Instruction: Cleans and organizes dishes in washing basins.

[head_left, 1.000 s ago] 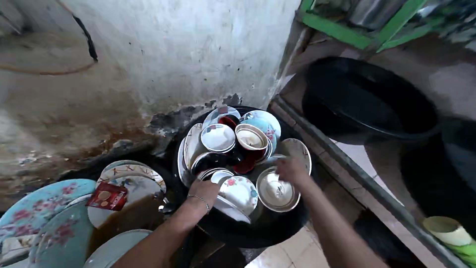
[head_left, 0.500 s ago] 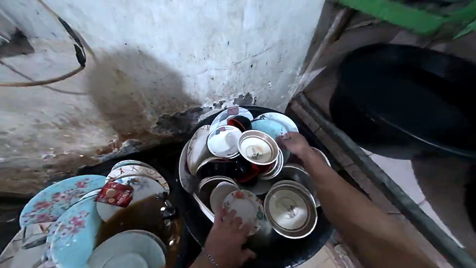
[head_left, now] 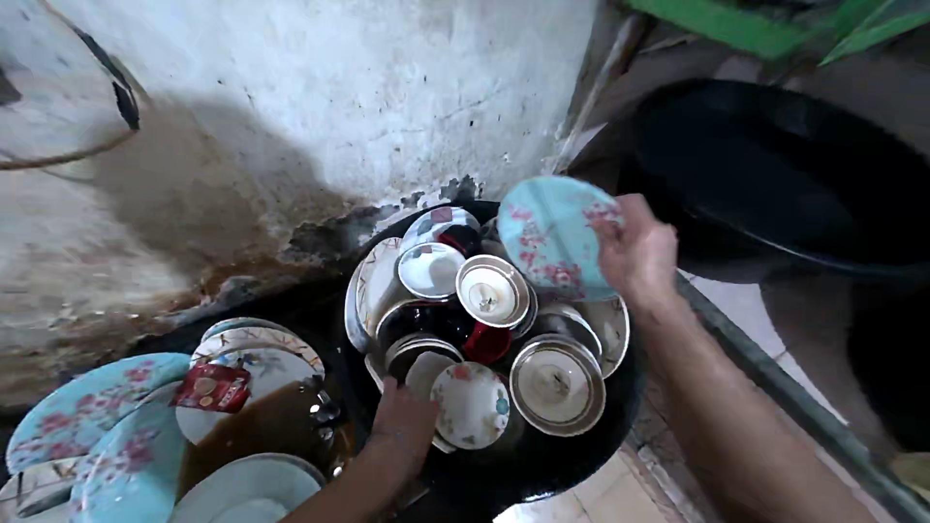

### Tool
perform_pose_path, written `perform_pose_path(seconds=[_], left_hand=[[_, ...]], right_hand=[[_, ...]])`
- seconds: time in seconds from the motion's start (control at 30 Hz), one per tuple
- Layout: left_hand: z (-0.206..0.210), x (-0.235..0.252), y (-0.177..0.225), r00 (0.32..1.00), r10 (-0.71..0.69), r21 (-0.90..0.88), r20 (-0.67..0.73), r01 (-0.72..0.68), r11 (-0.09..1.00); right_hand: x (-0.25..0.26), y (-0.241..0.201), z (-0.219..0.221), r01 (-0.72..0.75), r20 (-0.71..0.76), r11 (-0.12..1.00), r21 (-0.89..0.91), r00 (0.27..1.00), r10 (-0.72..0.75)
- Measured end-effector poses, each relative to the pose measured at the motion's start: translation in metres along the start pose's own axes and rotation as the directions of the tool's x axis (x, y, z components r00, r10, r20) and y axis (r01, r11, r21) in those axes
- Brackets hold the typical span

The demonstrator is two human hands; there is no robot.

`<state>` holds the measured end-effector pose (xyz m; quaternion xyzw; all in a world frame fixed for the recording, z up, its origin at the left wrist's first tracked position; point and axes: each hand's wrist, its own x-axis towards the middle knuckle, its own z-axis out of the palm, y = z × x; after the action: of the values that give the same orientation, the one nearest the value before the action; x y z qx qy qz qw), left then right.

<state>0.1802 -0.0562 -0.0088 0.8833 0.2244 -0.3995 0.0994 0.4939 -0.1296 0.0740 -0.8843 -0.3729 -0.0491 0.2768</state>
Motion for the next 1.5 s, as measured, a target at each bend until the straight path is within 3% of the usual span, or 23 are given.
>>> perform_pose_path(seconds=[0.13,0.23,0.4,0.47,0.63,0.73,0.8,0.87,0.97,1.07,1.13,1.2,1.37,1.4,1.5], left_hand=[[-0.004,-0.002,0.0,1.0,-0.02,0.001,0.016,0.02,1.0],[0.003,-0.003,0.002,0.998,0.021,-0.031,-0.065,-0.023,0.999],[0.019,-0.018,0.018,0.969,0.184,-0.048,-0.164,-0.194,0.98],[0.031,-0.018,0.026,0.941,0.276,-0.046,-0.196,-0.29,0.956],[0.054,-0.005,0.036,0.905,0.345,-0.049,-0.249,-0.368,0.929],[0.058,-0.011,0.037,0.826,0.437,-0.19,-0.356,-0.522,0.832],[0.062,-0.015,0.043,0.757,0.491,-0.327,-0.431,-0.639,0.697],[0.064,-0.015,0.051,0.769,0.457,-0.431,-0.447,-0.633,0.643],[0.061,-0.005,0.05,0.875,0.306,-0.521,-0.376,-0.473,0.711],[0.047,-0.006,0.033,0.896,0.31,-0.303,-0.317,-0.405,0.863],[0.04,-0.012,0.019,0.84,0.364,-0.149,-0.401,-0.452,0.879],[0.036,-0.016,-0.001,0.782,0.405,-0.116,-0.474,-0.511,0.852],[0.054,0.018,-0.045,0.824,0.158,-0.27,-0.543,-0.35,0.897],[0.062,0.03,-0.049,0.801,0.124,-0.238,-0.586,-0.316,0.919],[0.085,0.051,-0.052,0.632,0.135,-0.097,-0.763,-0.318,0.943]], right_hand=[[-0.046,-0.014,-0.07,-0.303,-0.103,0.951,-0.06,0.95,0.296],[-0.097,-0.016,-0.111,-0.472,-0.188,0.878,-0.075,0.872,0.452],[-0.179,-0.019,-0.12,-0.717,-0.283,0.691,-0.095,0.685,0.672],[-0.203,-0.024,-0.111,-0.746,-0.277,0.656,-0.114,0.658,0.7],[-0.223,-0.044,-0.074,-0.74,-0.155,0.636,-0.22,0.67,0.726],[-0.228,-0.065,-0.042,-0.716,-0.006,0.626,-0.308,0.66,0.752],[-0.228,-0.081,-0.021,-0.701,0.109,0.603,-0.381,0.614,0.782],[-0.223,-0.091,-0.01,-0.685,0.234,0.582,-0.439,0.538,0.81],[-0.218,-0.084,-0.003,-0.644,0.338,0.643,-0.415,0.547,0.766],[-0.209,-0.08,0.008,-0.543,0.399,0.68,-0.492,0.554,0.731],[-0.199,-0.079,0.013,-0.468,0.444,0.697,-0.543,0.545,0.711],[-0.191,-0.072,0.022,-0.421,0.494,0.719,-0.553,0.53,0.69],[-0.197,-0.035,0.052,-0.398,0.727,0.836,-0.376,0.433,0.533],[-0.203,-0.031,0.06,-0.404,0.727,0.842,-0.358,0.446,0.523],[-0.193,-0.032,0.059,-0.257,0.77,0.883,-0.394,0.432,0.469]])
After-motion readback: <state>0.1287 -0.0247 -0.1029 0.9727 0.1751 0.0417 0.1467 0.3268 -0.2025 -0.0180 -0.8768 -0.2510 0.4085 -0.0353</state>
